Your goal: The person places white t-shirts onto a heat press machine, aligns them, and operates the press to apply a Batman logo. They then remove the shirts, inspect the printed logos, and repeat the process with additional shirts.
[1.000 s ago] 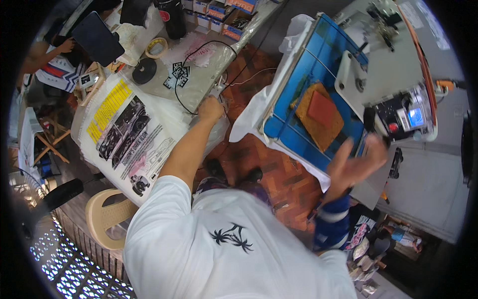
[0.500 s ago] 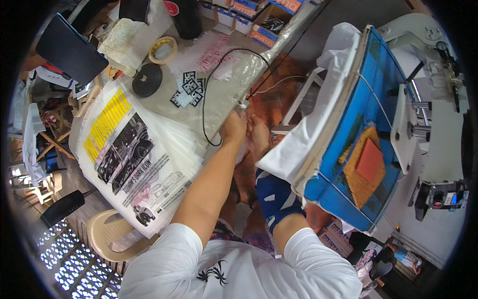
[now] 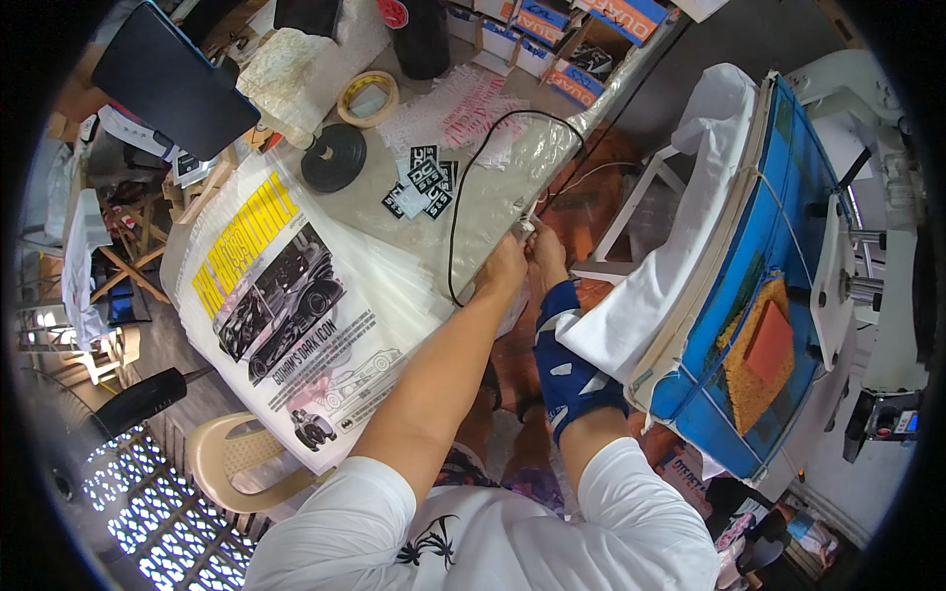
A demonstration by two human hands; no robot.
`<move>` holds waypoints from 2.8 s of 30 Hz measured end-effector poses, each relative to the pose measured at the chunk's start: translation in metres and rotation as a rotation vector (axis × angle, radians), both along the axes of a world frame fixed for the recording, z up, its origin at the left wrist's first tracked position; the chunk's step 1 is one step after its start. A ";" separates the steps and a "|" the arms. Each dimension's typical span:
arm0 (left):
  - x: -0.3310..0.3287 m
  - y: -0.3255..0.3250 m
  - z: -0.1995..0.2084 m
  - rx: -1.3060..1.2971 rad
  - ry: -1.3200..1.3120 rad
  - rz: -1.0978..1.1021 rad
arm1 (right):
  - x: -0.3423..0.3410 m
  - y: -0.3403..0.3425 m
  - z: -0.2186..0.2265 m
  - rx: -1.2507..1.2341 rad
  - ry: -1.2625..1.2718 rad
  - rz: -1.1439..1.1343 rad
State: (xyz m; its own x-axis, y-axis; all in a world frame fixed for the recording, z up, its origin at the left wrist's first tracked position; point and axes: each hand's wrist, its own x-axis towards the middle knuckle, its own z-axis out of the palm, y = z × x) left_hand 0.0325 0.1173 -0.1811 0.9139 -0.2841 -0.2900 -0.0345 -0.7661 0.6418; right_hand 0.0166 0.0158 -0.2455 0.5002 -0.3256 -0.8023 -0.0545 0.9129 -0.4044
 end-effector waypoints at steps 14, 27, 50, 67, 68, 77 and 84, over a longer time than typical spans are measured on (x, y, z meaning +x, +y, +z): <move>-0.039 0.046 0.099 -0.123 0.117 -0.191 | -0.121 0.095 0.123 -0.653 0.005 0.125; 0.168 0.141 0.192 0.237 -0.603 0.036 | -0.232 0.023 0.401 -2.334 -0.064 0.188; -0.096 0.064 0.103 -0.558 0.122 -0.303 | -0.293 -0.135 0.439 -2.850 0.548 0.086; -0.077 0.088 0.038 -0.634 0.652 0.177 | -0.394 -0.311 0.381 -2.421 1.092 0.095; -0.070 0.083 0.038 -0.628 0.623 0.167 | -0.399 -0.324 0.375 -2.410 1.152 0.050; 0.019 -0.004 0.035 -0.490 0.442 -0.081 | -0.441 -0.440 0.355 -1.841 1.424 0.070; 0.017 -0.008 0.040 -0.557 0.885 -0.031 | -0.380 -0.291 0.309 -2.065 0.790 0.107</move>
